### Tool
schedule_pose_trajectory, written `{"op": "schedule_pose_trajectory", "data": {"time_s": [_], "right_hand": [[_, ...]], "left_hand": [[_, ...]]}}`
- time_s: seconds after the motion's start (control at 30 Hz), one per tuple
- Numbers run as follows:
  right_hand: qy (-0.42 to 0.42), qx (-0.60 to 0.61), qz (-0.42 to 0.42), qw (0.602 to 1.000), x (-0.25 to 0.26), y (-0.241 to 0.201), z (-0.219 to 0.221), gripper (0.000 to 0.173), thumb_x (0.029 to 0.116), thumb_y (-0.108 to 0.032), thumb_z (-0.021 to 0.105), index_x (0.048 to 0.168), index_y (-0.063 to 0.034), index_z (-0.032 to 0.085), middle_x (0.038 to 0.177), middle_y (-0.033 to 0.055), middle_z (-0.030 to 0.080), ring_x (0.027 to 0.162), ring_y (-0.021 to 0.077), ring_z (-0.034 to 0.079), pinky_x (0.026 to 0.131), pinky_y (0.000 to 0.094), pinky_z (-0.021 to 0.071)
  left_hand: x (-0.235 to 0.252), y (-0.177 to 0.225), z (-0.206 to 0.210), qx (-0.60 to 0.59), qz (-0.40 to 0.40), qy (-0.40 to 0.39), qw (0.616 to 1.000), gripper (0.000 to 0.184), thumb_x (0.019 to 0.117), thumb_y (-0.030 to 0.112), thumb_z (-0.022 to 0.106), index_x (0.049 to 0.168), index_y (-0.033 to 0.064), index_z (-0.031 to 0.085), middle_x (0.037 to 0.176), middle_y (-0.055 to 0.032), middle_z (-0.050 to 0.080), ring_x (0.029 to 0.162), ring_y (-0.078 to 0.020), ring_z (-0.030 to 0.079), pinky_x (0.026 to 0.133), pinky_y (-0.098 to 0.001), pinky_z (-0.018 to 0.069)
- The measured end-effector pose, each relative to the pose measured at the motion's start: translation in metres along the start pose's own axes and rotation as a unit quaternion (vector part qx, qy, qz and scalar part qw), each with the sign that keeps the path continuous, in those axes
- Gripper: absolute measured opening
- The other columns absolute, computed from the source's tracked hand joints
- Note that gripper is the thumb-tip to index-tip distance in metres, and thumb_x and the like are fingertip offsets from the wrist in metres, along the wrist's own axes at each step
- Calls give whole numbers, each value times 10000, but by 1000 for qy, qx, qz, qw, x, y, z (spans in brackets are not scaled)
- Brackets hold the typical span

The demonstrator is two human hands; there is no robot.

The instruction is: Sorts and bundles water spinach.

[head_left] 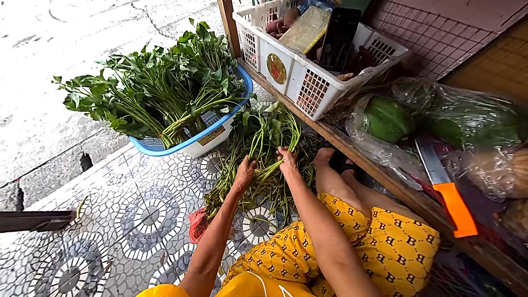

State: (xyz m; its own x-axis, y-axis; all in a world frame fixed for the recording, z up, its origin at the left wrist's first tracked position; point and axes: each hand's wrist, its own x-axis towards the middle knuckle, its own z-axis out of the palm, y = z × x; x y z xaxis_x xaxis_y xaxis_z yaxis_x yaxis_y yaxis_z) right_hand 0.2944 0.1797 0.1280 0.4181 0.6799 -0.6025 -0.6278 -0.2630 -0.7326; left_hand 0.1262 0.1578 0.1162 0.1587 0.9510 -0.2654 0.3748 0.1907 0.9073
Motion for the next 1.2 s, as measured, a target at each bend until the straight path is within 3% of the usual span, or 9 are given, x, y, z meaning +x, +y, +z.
{"op": "schedule_pose_trajectory", "data": {"time_s": [0.1,0.2,0.47,0.57,0.67,0.77,0.87,1.03,1.2], "right_hand": [[41,27,-20,999,19,-3,-18,195,1021,-88,624,1186,-15,550,908,69,603,617,91,545,523,222,458],[58,15,8,998,17,4,-20,276,1042,-197,627,1207,3,532,834,71,568,567,101,524,501,229,459],[-192,-16,46,980,-20,23,14,174,1041,-91,590,1192,-12,552,1001,115,685,768,147,651,677,287,553],[-204,-26,47,978,-23,16,12,104,1018,-62,613,1106,-51,558,888,70,637,706,135,619,639,287,551],[-193,-39,31,980,-18,14,9,146,990,-52,652,1094,-71,550,892,44,605,725,119,589,645,279,527],[-186,-36,18,982,-16,11,7,218,975,-7,648,1160,-51,541,941,62,608,783,136,594,697,300,530],[-149,1,19,989,-13,5,7,146,992,-16,626,1108,-51,545,906,77,700,706,108,655,575,233,515],[-67,1,48,997,-1,8,0,245,977,5,640,1191,-9,522,983,126,657,759,159,635,615,277,519],[-66,-49,50,995,7,15,-5,206,952,42,661,1116,12,539,922,128,669,686,134,605,568,253,483]], "left_hand": [[-10,-10,-28,-70,28,35,997,217,1072,91,446,1203,-55,540,801,-12,539,626,-52,506,613,-219,462],[-17,-5,-47,-3,31,77,997,259,1076,128,483,1256,-34,575,883,-61,640,700,-89,594,696,-268,518],[-2,18,-15,24,-5,-67,997,405,1119,258,392,1415,-17,414,912,-63,616,671,-97,550,669,-289,499],[1,26,-4,53,-2,-67,996,410,1142,309,277,1344,-4,448,858,-65,618,600,-106,551,614,-288,508],[7,30,-5,179,9,-62,982,431,1136,316,325,1312,3,564,949,-180,683,795,-283,679,807,-474,558],[3,35,-7,203,37,-44,977,419,1115,320,407,1280,3,626,1074,-245,680,1024,-382,661,962,-580,481],[-1,33,-19,93,64,74,991,390,1113,273,402,1355,51,612,944,-138,686,829,-242,658,816,-449,543],[-7,40,-57,-131,90,117,980,423,1123,299,218,1388,50,434,733,51,490,546,-29,438,527,-195,413],[-37,80,-85,18,187,191,963,353,1088,154,469,1414,62,567,974,-30,683,735,-56,592,694,-244,507]]}}
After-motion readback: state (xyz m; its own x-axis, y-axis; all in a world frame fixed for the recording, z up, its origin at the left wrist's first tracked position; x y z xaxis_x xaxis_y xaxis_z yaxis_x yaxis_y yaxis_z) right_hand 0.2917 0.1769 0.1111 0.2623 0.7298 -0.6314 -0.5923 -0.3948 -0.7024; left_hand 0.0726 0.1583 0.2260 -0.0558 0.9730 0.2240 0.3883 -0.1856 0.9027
